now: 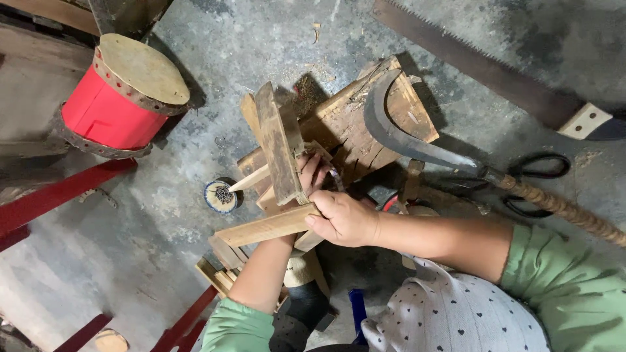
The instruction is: Assembling a wooden frame for a percussion instrument by arranging slats and securing them with cord
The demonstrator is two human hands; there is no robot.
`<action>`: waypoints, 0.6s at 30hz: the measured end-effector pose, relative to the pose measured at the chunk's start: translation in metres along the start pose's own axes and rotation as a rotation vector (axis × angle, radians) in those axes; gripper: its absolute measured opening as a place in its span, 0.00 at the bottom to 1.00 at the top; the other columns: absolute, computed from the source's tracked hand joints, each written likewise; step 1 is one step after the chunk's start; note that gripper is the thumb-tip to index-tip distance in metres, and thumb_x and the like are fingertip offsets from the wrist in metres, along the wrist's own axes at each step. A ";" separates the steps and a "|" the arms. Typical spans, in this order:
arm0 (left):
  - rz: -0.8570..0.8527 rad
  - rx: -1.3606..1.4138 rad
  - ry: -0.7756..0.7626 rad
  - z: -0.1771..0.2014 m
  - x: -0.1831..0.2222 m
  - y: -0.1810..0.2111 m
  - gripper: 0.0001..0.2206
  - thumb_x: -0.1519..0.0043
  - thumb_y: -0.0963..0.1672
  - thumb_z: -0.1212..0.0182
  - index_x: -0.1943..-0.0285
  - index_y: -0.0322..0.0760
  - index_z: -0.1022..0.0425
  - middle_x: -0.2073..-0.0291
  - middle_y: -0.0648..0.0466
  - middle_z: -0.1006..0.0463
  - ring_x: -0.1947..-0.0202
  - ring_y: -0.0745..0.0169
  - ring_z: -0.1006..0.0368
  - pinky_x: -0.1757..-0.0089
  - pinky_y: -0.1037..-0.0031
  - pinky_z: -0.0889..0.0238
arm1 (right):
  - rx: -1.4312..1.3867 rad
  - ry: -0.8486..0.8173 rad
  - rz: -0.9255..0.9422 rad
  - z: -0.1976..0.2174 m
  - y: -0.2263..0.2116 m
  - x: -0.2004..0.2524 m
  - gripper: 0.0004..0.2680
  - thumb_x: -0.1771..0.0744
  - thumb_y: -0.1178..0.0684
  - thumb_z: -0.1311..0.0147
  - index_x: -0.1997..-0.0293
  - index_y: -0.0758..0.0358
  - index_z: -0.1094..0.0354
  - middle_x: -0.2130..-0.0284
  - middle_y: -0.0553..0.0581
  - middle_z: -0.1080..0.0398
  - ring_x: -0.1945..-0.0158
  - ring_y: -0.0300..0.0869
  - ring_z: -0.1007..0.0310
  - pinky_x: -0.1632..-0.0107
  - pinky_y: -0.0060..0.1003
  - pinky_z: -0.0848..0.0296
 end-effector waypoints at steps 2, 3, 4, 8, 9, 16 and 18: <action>-0.063 -0.057 -0.033 0.000 0.002 -0.003 0.23 0.33 0.52 0.43 0.29 0.48 0.32 0.42 0.46 0.27 0.47 0.43 0.26 0.51 0.50 0.30 | 0.002 -0.033 -0.030 -0.002 0.004 0.002 0.11 0.30 0.47 0.50 0.56 0.67 0.38 0.75 0.66 0.36 0.74 0.61 0.28 0.75 0.48 0.29; -0.063 -0.056 -0.032 0.000 0.005 -0.008 0.23 0.33 0.52 0.43 0.29 0.48 0.32 0.42 0.46 0.27 0.47 0.43 0.26 0.51 0.50 0.30 | 0.003 -0.033 -0.031 0.000 0.002 0.000 0.11 0.30 0.47 0.50 0.56 0.67 0.38 0.75 0.66 0.36 0.74 0.61 0.28 0.75 0.48 0.29; -0.111 -0.098 -0.057 -0.003 0.008 -0.009 0.23 0.33 0.52 0.44 0.29 0.47 0.33 0.41 0.46 0.27 0.46 0.43 0.27 0.50 0.50 0.31 | -0.004 -0.030 -0.043 0.002 0.000 -0.001 0.11 0.30 0.47 0.50 0.57 0.67 0.38 0.76 0.66 0.35 0.74 0.61 0.28 0.76 0.48 0.28; -0.260 -0.224 -0.142 -0.011 0.023 -0.022 0.25 0.34 0.51 0.49 0.27 0.44 0.34 0.37 0.43 0.29 0.42 0.43 0.28 0.47 0.50 0.34 | 0.022 -0.027 -0.054 0.003 0.000 -0.001 0.12 0.30 0.46 0.50 0.56 0.67 0.38 0.75 0.66 0.35 0.73 0.62 0.27 0.75 0.48 0.28; -0.260 -0.224 -0.144 -0.011 0.027 -0.026 0.25 0.34 0.51 0.49 0.27 0.44 0.34 0.37 0.43 0.29 0.42 0.43 0.28 0.47 0.50 0.34 | 0.020 -0.026 -0.055 0.003 -0.001 -0.002 0.12 0.30 0.46 0.50 0.56 0.67 0.38 0.75 0.66 0.35 0.73 0.62 0.27 0.75 0.48 0.28; -0.500 -0.417 -0.118 -0.001 0.028 -0.023 0.26 0.35 0.50 0.54 0.28 0.41 0.33 0.34 0.43 0.29 0.40 0.47 0.27 0.44 0.53 0.36 | 0.024 -0.010 -0.036 -0.002 -0.009 -0.003 0.11 0.30 0.47 0.50 0.58 0.66 0.38 0.76 0.63 0.37 0.75 0.60 0.28 0.76 0.46 0.28; -0.552 -0.428 0.008 0.002 0.027 -0.023 0.24 0.37 0.49 0.53 0.31 0.43 0.29 0.36 0.46 0.25 0.42 0.50 0.25 0.45 0.55 0.34 | 0.014 -0.005 -0.024 -0.006 -0.006 -0.001 0.11 0.30 0.47 0.51 0.58 0.67 0.39 0.76 0.64 0.37 0.74 0.60 0.28 0.76 0.46 0.28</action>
Point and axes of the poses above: each hand's wrist, its own x-axis away from the middle knuckle, its own z-axis out of the back of the hand, y = z × x, the point moved 5 cm from there along -x, towards the middle knuckle
